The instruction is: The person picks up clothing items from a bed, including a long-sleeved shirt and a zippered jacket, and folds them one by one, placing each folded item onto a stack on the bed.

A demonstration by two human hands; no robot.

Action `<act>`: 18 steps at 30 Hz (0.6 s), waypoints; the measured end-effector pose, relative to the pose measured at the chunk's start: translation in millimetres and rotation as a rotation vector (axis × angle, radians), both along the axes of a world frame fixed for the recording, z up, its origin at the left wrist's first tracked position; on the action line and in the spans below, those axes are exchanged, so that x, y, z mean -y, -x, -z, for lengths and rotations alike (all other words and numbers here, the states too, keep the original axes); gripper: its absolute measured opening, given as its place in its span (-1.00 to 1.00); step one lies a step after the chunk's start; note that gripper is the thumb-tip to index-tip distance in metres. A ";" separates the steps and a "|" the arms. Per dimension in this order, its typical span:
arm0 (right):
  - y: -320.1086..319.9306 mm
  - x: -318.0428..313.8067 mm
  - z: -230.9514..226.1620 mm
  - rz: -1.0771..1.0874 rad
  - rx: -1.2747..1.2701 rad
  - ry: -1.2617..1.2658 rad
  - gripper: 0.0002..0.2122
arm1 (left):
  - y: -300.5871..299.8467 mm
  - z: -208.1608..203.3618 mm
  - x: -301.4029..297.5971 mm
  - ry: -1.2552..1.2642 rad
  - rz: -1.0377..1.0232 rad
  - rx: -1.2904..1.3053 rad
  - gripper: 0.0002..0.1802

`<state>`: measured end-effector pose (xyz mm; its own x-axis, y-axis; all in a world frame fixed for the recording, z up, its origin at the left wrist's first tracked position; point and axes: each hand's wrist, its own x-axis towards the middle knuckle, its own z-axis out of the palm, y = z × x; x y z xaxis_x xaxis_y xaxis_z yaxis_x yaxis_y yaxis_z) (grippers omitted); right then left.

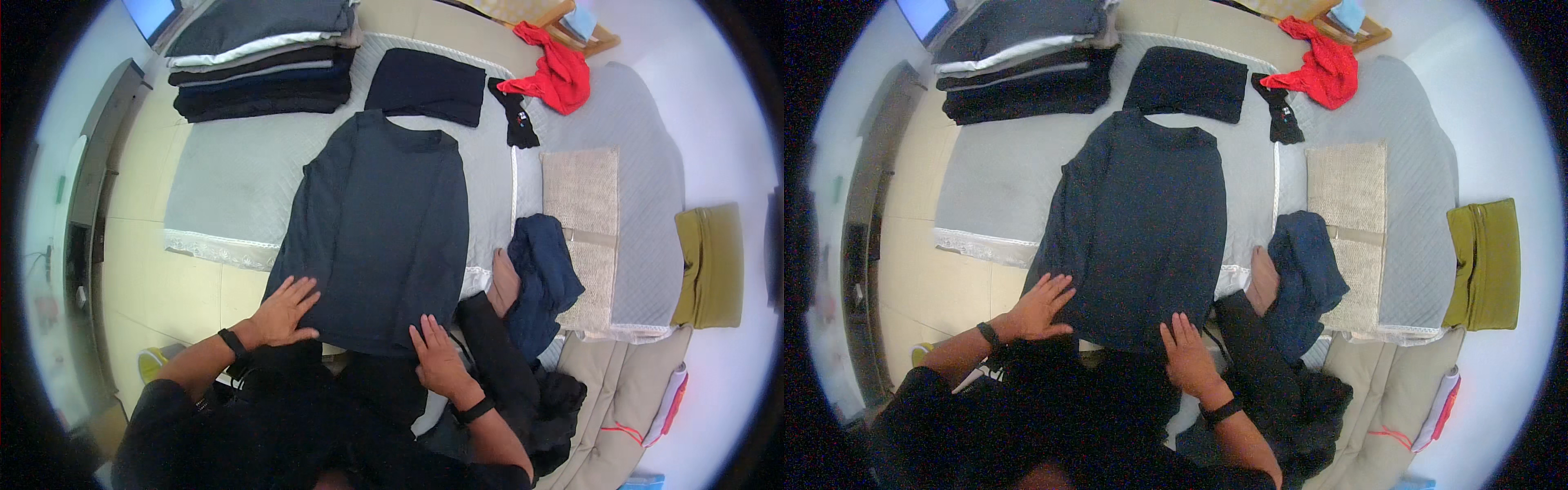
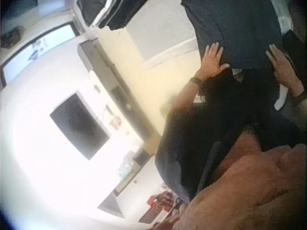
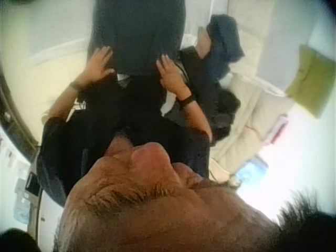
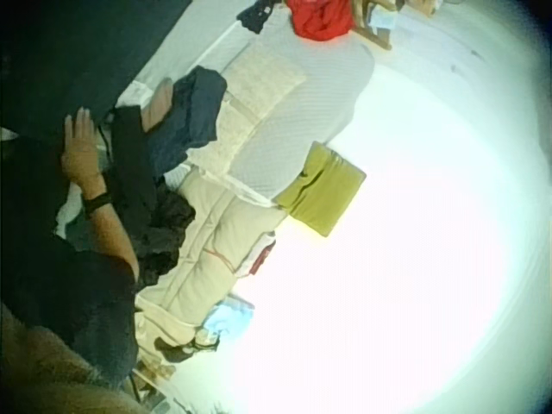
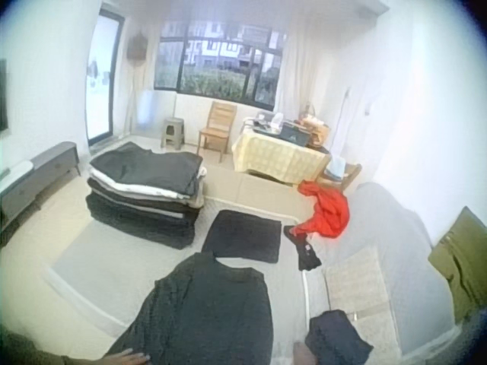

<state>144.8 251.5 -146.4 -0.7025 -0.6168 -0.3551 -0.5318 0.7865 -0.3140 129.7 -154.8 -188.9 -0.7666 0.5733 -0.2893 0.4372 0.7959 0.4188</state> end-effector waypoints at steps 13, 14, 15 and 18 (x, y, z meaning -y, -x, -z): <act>0.0 -1.0 21.2 -0.003 -0.162 0.003 -0.44 | -49.8 4.4 11.2 0.041 -0.085 -0.084 -0.26; 1.9 -0.5 24.4 -0.010 -0.161 0.008 -0.44 | -48.4 6.9 14.0 0.046 -0.092 -0.084 -0.26; 2.1 -7.2 30.4 0.020 -0.180 0.042 -0.44 | -42.7 9.1 12.3 0.035 -0.065 -0.119 -0.27; 1.9 -14.8 34.9 0.088 -0.183 0.182 -0.48 | -35.6 13.8 16.6 0.008 -0.046 -0.171 -0.31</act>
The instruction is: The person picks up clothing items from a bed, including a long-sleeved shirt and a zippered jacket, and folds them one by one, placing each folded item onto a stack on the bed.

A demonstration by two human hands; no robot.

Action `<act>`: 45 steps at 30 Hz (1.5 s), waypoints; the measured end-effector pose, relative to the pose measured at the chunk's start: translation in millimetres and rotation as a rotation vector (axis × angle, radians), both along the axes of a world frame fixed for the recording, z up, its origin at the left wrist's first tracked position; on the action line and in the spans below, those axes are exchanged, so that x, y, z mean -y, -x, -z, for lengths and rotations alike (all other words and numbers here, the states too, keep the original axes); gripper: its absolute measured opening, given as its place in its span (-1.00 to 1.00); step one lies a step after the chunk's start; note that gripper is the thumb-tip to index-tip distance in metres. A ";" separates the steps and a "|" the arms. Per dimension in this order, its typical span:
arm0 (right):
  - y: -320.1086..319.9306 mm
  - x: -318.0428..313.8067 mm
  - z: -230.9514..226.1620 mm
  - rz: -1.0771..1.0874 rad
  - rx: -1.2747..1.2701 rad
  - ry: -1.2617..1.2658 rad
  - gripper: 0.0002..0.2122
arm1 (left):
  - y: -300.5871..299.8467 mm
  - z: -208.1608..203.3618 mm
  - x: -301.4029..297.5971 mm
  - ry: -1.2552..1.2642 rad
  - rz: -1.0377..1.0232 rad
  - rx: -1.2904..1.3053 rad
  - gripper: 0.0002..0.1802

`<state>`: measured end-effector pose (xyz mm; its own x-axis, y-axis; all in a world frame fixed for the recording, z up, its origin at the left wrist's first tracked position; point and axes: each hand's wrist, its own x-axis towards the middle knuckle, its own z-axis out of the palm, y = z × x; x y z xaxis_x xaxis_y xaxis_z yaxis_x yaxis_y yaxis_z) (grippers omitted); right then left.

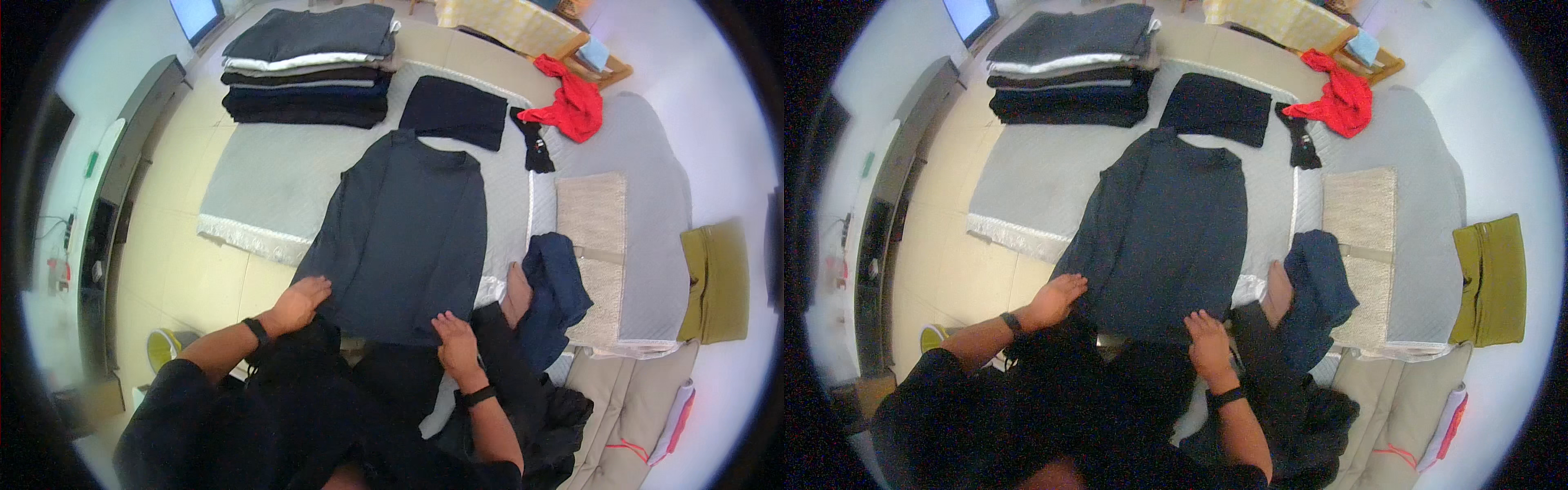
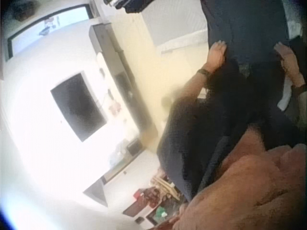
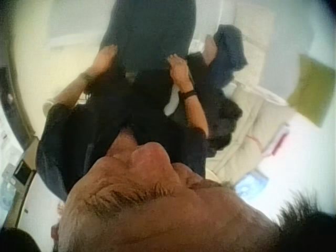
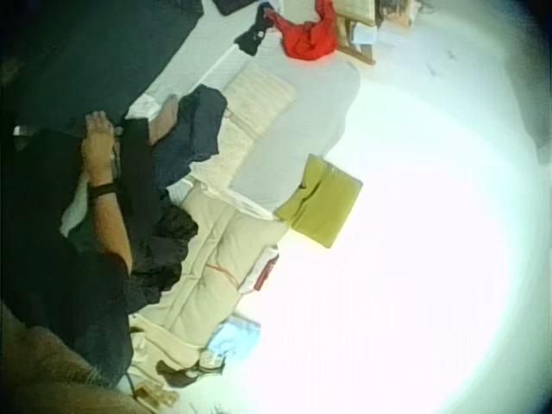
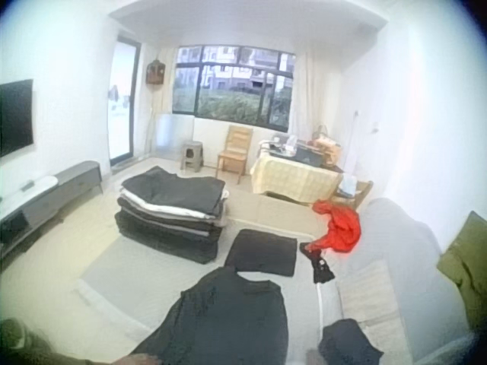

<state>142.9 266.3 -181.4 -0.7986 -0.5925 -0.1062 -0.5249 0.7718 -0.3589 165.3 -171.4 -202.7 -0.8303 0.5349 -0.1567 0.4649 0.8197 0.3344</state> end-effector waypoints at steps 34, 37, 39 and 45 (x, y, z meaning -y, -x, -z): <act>-21.3 -12.9 -51.9 -0.029 0.007 0.115 -0.59 | -1.4 -61.6 17.1 -0.031 0.026 0.058 -0.51; -29.5 -13.2 -56.0 -0.033 0.077 0.101 -0.47 | -10.2 -63.9 21.4 -0.008 0.060 0.032 -0.51; -33.0 -14.4 -58.9 -0.043 0.077 0.103 -0.48 | -11.4 -74.5 20.5 0.001 0.073 0.030 -0.56; -28.5 -11.5 -90.3 -0.056 0.187 0.095 -0.52 | 2.0 -95.2 24.9 0.003 0.120 0.139 -0.68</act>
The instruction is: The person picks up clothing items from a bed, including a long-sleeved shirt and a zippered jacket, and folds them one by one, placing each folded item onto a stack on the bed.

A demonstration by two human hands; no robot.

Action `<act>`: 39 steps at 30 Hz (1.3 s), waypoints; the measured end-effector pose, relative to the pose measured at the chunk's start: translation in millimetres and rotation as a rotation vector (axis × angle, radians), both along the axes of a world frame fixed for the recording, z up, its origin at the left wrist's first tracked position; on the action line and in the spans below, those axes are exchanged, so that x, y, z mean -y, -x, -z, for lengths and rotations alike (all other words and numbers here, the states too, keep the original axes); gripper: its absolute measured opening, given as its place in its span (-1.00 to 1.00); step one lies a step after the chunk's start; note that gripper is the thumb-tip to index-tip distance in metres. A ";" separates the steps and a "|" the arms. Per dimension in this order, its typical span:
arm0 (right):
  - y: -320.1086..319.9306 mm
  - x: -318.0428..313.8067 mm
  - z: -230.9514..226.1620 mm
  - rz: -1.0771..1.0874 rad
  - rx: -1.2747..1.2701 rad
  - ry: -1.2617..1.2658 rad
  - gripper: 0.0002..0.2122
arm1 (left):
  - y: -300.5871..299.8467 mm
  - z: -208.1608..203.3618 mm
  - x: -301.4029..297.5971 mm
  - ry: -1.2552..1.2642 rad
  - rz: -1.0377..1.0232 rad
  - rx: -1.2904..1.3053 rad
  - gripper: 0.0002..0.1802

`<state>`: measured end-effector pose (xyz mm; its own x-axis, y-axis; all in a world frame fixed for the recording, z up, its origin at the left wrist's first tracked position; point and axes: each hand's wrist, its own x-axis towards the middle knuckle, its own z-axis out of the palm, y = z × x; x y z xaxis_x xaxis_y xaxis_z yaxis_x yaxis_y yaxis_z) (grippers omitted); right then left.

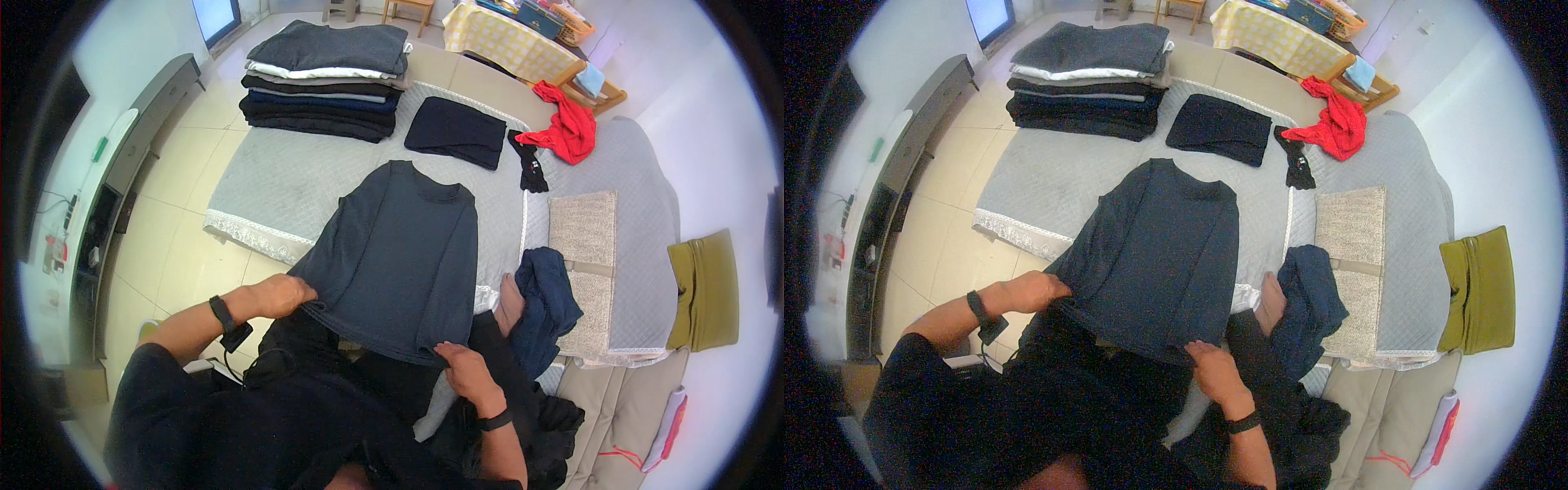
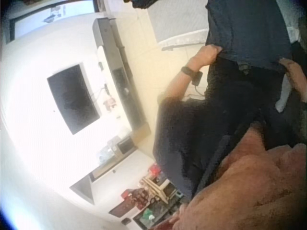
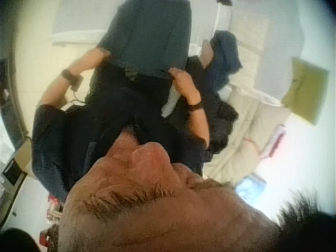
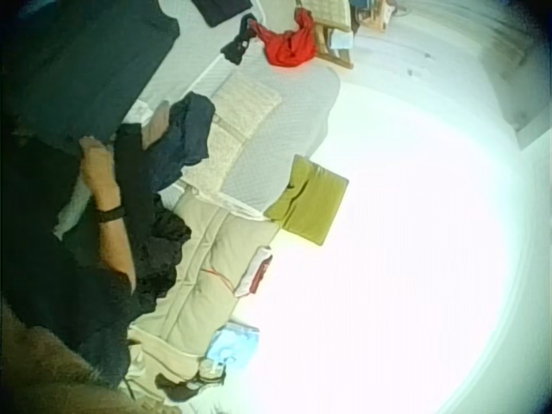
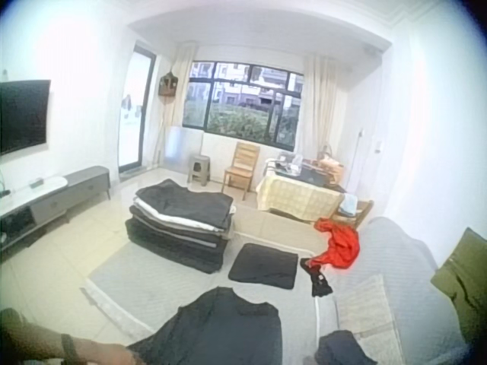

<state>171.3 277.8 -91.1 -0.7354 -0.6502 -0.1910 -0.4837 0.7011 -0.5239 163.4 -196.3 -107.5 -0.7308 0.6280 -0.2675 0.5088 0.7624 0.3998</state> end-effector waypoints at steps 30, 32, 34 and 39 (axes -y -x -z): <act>449.1 -6.3 47.3 0.357 -0.150 0.029 -0.71 | 433.7 45.9 -23.4 -0.131 -0.484 -0.379 -0.63; 450.7 -7.0 87.6 0.447 -0.207 -0.025 -0.65 | 428.5 82.1 -21.7 -0.204 -0.585 -0.547 -0.41; 439.4 -13.3 130.5 0.498 -0.296 -0.092 -0.44 | 411.4 118.9 -17.0 -0.159 -0.611 -0.514 -0.33; 369.2 4.6 180.9 0.533 -0.368 0.003 -0.38 | 339.5 155.2 -16.2 -0.119 -0.689 -0.428 -0.19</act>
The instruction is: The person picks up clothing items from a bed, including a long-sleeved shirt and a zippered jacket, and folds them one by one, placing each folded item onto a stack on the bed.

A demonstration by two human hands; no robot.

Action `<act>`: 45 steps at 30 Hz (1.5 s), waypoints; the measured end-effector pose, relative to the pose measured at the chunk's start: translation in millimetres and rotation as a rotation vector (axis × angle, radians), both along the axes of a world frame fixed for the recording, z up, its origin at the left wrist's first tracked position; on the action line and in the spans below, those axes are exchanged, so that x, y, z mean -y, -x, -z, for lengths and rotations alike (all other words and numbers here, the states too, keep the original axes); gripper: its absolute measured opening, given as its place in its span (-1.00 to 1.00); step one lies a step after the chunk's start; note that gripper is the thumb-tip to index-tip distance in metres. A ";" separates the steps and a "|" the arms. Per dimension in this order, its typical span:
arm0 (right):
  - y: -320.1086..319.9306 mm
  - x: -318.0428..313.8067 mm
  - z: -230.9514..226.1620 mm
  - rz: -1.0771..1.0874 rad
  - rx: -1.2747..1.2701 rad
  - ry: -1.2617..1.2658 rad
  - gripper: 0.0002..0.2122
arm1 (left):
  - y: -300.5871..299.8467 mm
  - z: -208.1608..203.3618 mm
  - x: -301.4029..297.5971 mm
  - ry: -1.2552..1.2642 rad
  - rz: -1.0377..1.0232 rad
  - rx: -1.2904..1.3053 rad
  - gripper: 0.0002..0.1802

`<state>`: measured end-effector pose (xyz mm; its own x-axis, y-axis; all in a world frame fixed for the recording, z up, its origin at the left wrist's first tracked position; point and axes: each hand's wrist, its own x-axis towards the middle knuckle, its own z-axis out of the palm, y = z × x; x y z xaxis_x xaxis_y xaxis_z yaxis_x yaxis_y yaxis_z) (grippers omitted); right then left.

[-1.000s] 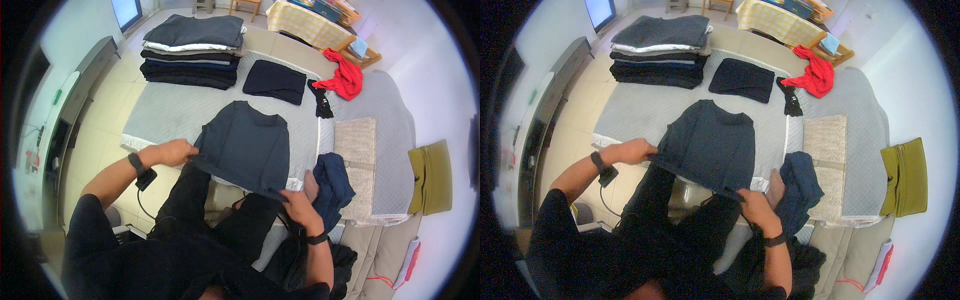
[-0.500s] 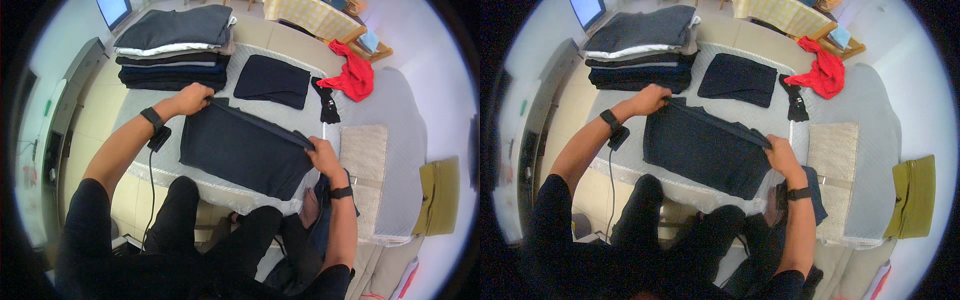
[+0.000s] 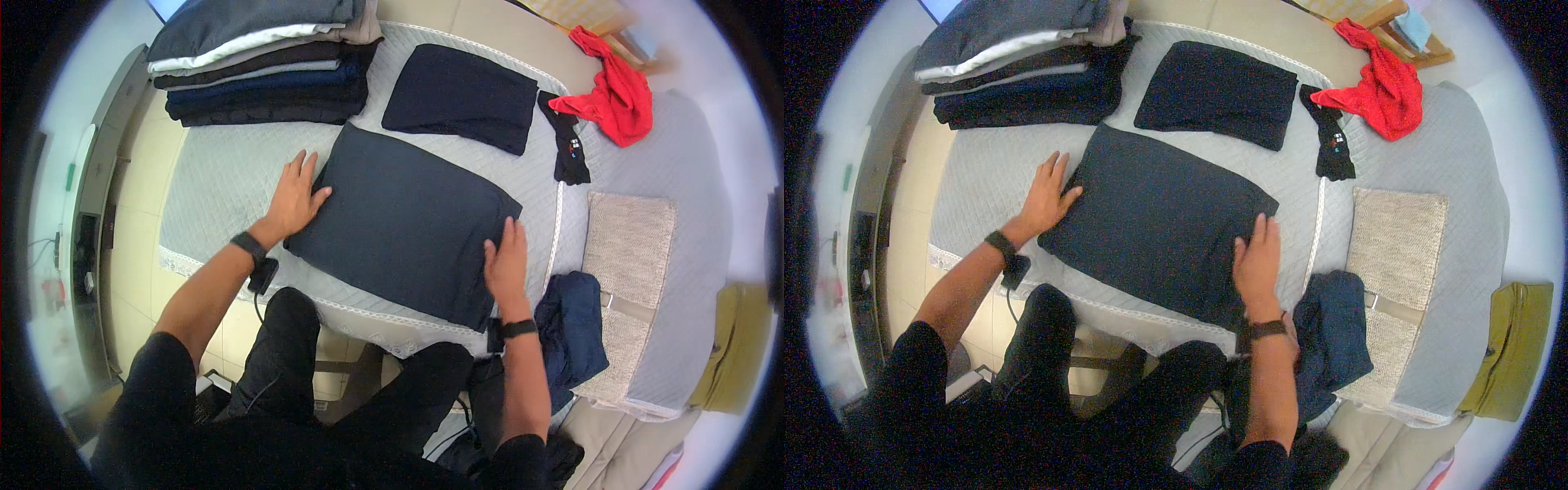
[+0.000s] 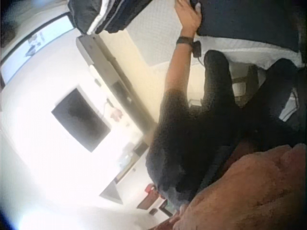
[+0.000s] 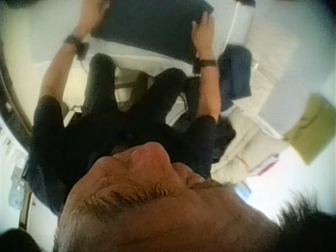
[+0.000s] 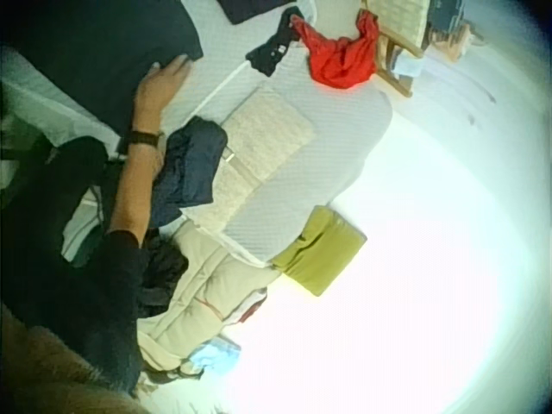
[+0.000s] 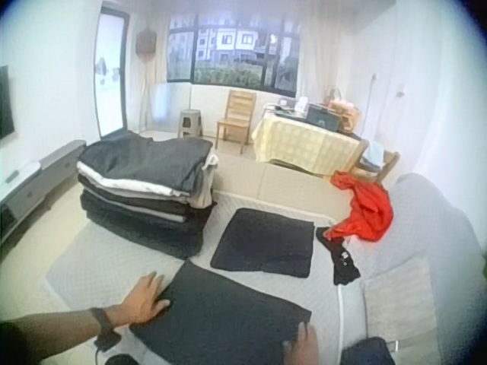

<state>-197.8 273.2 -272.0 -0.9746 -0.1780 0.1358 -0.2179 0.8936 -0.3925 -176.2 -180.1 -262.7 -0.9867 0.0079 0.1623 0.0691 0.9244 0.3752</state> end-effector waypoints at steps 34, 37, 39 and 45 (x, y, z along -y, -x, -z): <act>-61.4 -26.7 37.0 0.414 0.291 0.121 -0.46 | -65.2 46.7 -6.2 0.029 0.220 0.117 -0.32; -91.9 -38.5 41.5 0.461 0.269 0.244 -0.49 | -64.8 50.9 -8.5 0.116 0.191 0.146 -0.31; -108.1 -42.3 39.3 0.450 0.369 0.292 -0.54 | -64.8 51.4 -7.6 0.101 0.176 0.150 -0.31; -146.4 -43.9 35.8 0.544 0.407 0.632 -0.74 | -66.7 52.6 -4.9 0.066 0.201 0.115 -0.32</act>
